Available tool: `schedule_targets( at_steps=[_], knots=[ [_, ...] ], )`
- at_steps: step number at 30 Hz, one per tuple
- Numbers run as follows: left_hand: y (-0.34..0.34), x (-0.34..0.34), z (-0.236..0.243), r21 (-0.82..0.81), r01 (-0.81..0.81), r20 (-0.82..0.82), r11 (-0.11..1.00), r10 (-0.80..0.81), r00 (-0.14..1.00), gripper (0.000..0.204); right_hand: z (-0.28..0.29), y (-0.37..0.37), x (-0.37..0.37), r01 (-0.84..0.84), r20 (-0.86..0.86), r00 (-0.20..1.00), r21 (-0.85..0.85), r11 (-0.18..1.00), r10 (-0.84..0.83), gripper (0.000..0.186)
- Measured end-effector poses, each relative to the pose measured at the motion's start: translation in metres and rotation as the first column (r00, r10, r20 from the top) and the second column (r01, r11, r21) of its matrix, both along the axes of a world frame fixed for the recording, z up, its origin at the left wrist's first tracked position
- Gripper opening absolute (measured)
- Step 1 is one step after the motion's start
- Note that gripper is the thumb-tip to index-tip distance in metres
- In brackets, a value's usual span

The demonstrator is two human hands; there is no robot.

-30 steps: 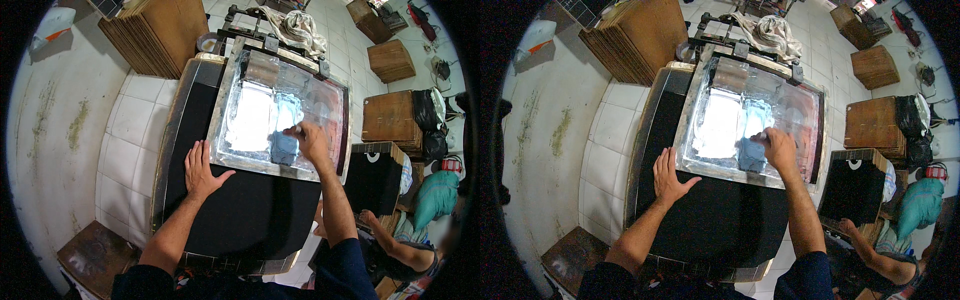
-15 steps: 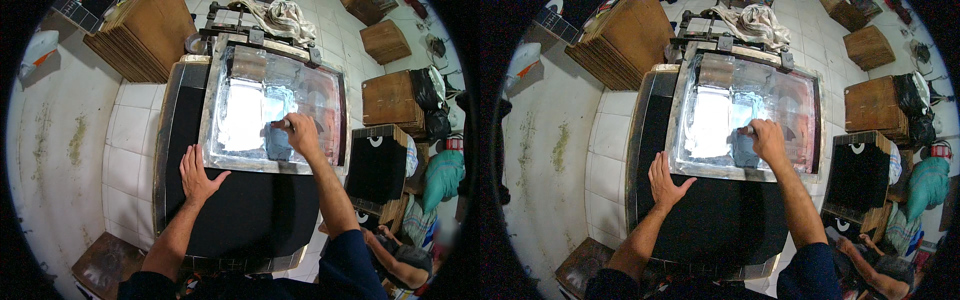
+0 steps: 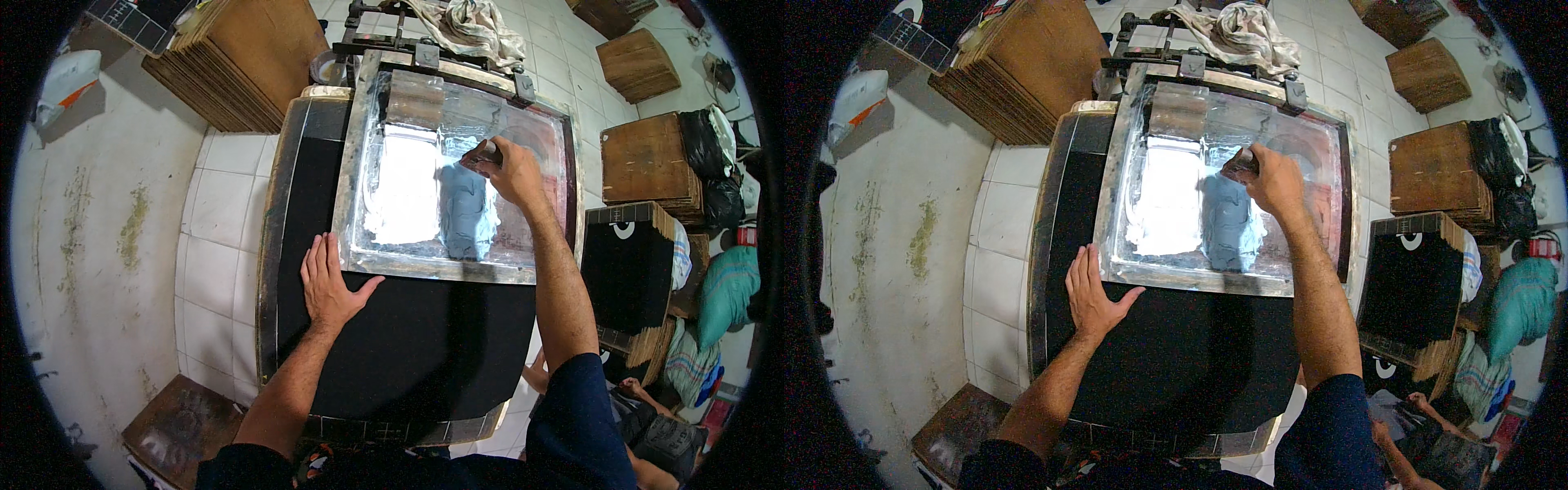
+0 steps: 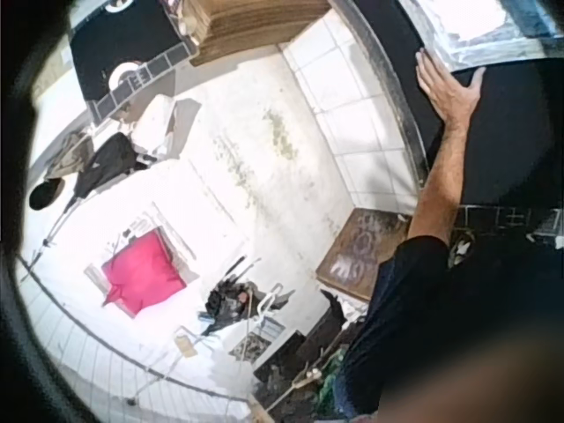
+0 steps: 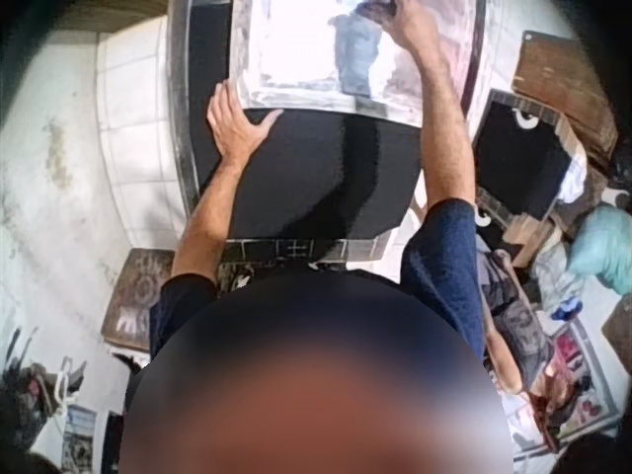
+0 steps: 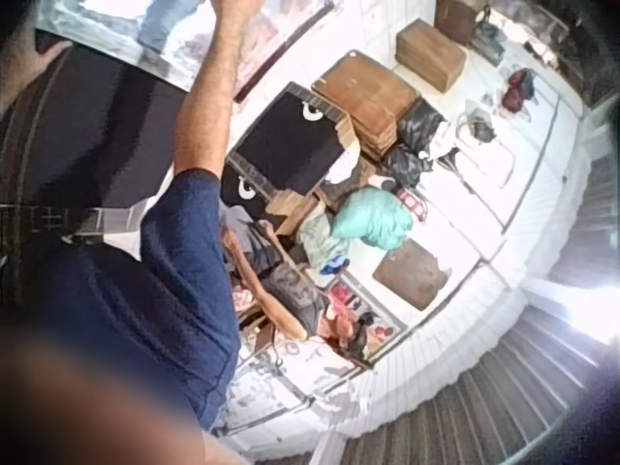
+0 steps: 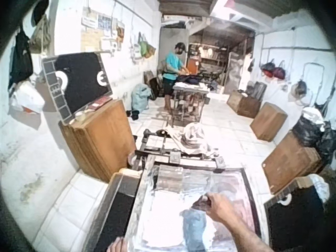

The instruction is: The person performs screen printing on black t-shirts. They place a screen over a shirt, pull a squeegee across the screen to apply ink, lift the screen, and then place a new shirt on the press. This cycle repeats throughout the clip.

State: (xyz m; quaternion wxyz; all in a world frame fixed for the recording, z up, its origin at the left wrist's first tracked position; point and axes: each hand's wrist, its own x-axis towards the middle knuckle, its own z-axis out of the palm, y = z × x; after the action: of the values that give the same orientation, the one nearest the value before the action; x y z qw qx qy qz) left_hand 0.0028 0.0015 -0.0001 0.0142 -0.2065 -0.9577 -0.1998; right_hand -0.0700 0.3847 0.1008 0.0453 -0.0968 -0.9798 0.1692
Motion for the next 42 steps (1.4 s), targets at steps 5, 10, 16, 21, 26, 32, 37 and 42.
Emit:
schedule_targets(
  at_steps=[5,10,16,21,26,32,37,42],
  knots=[
    [0.0,0.001,-0.001,0.031,0.006,-0.02,1.0,-0.005,1.0,0.121,-0.027,0.008,-0.008,-0.08,-0.104,0.99,0.124,0.989,0.093,0.036],
    [0.0,0.001,-0.001,0.043,0.005,-0.03,0.999,-0.004,1.0,0.12,-0.037,0.019,-0.021,-0.121,-0.099,0.986,0.146,0.982,0.136,0.04],
    [0.0,0.0,-0.002,0.043,0.008,-0.033,0.999,-0.007,0.999,0.119,-0.031,0.028,-0.038,-0.16,-0.038,0.984,0.232,0.959,0.173,0.039],
    [0.0,0.001,-0.001,0.027,0.008,-0.031,1.0,-0.007,0.999,0.12,-0.028,0.011,-0.034,-0.129,-0.004,0.991,0.17,0.977,0.132,0.028],
    [0.001,0.0,0.001,0.043,0.01,-0.025,0.999,-0.009,1.0,0.12,-0.014,-0.003,0.018,-0.201,0.081,0.975,-0.077,0.977,0.207,0.019],
    [0.001,0.0,0.0,0.025,0.004,-0.032,1.0,-0.003,0.999,0.12,-0.028,0.006,-0.023,-0.151,-0.164,0.972,0.13,0.98,0.171,0.018],
    [0.0,0.001,0.0,0.021,0.014,-0.03,1.0,-0.014,0.999,0.12,-0.035,0.004,-0.025,-0.156,-0.059,0.985,0.084,0.984,0.162,0.02],
    [0.001,0.0,0.001,0.032,0.004,-0.008,0.999,-0.004,1.0,0.12,-0.016,-0.014,0.034,-0.184,0.079,0.98,0.004,0.983,0.183,0.016]
  ],
)
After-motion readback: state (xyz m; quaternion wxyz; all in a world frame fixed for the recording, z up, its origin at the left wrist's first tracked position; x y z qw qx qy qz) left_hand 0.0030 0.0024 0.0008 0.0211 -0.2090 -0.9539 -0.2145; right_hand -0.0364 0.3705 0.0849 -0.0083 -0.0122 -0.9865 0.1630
